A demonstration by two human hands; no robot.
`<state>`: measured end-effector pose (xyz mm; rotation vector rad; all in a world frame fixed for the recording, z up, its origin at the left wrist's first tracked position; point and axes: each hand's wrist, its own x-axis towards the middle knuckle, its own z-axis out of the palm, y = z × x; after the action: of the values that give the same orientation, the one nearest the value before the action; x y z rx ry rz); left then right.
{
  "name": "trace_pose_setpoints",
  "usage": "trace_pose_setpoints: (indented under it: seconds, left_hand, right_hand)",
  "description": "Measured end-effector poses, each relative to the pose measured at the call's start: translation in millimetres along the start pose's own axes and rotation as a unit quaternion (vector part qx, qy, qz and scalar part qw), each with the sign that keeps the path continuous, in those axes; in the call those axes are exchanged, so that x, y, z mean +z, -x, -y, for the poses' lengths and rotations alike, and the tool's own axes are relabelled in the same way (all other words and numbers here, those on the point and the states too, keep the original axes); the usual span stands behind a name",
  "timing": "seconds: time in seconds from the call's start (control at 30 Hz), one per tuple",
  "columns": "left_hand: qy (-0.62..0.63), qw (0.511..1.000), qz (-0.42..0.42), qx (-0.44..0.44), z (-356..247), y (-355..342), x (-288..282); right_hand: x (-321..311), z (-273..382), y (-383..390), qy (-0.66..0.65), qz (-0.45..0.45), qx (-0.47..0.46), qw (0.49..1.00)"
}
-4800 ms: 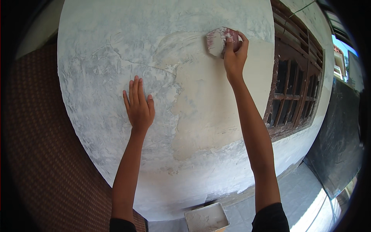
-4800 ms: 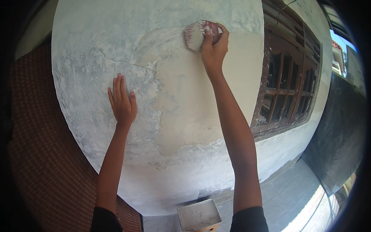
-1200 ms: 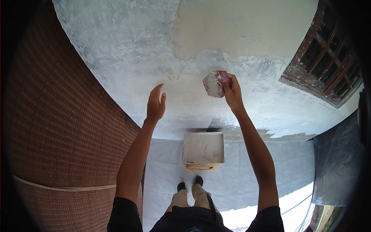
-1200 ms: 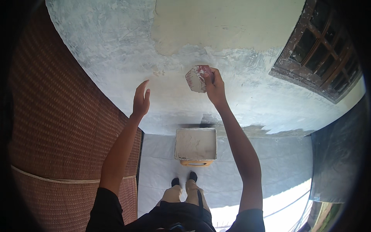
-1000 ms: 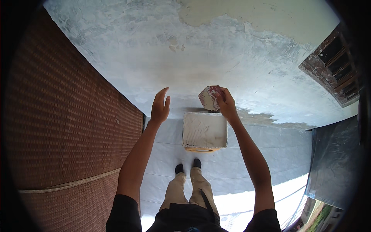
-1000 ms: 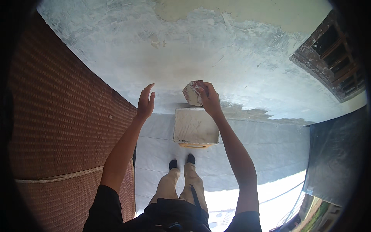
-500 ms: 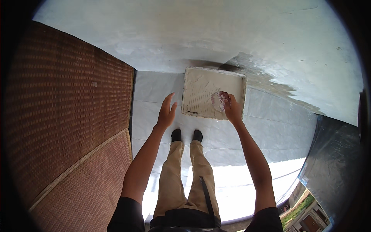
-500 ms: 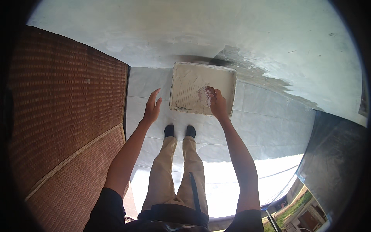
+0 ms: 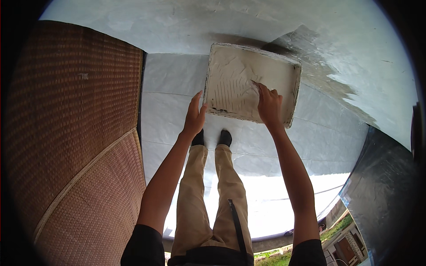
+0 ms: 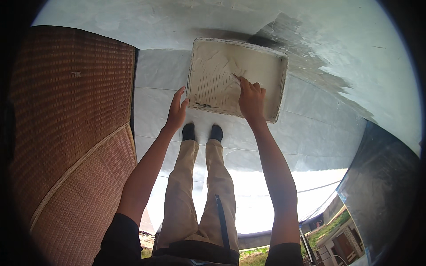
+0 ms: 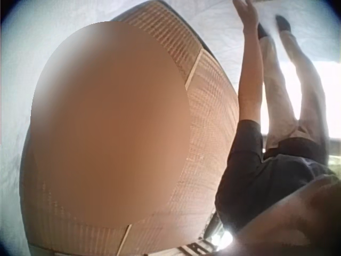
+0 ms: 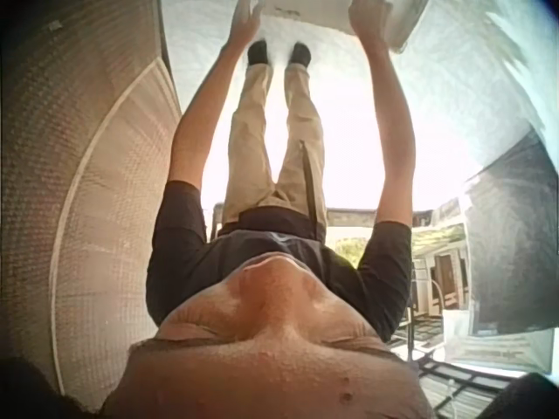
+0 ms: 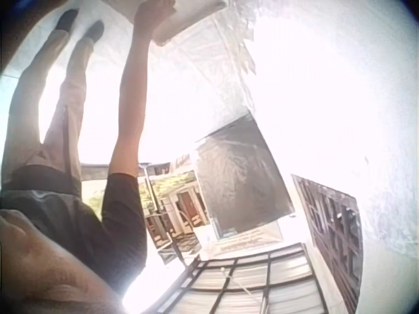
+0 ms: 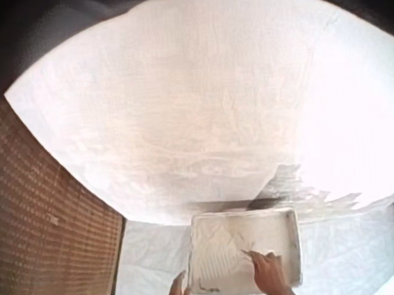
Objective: The person applies wall putty to a wall using a putty knife.
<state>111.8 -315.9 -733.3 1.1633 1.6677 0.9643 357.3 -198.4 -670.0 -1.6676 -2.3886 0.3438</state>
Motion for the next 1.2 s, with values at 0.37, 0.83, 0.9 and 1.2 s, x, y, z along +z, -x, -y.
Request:
trace_pose_setpoints:
  seconds: [0.37, 0.83, 0.9, 1.2]
  left_hand:
    - [0.013, 1.000, 0.004, -0.011, 0, 3, 13]
    - [0.015, 1.000, -0.009, -0.009, -1, 2, 13]
    - [0.018, 1.000, -0.012, -0.008, -2, 3, 12]
    - [0.007, 1.000, -0.009, -0.011, 2, 8, 8]
  right_hand:
    - [-6, 13, 55, 0.005, 0.050, -0.126, 0.991]
    - [-15, 4, 38, -0.093, 0.130, -0.079, 0.984]
    - [-8, 0, 31, -0.118, 0.126, -0.069, 0.982]
    - [7, -4, 9, -0.167, 0.181, -0.032, 0.969]
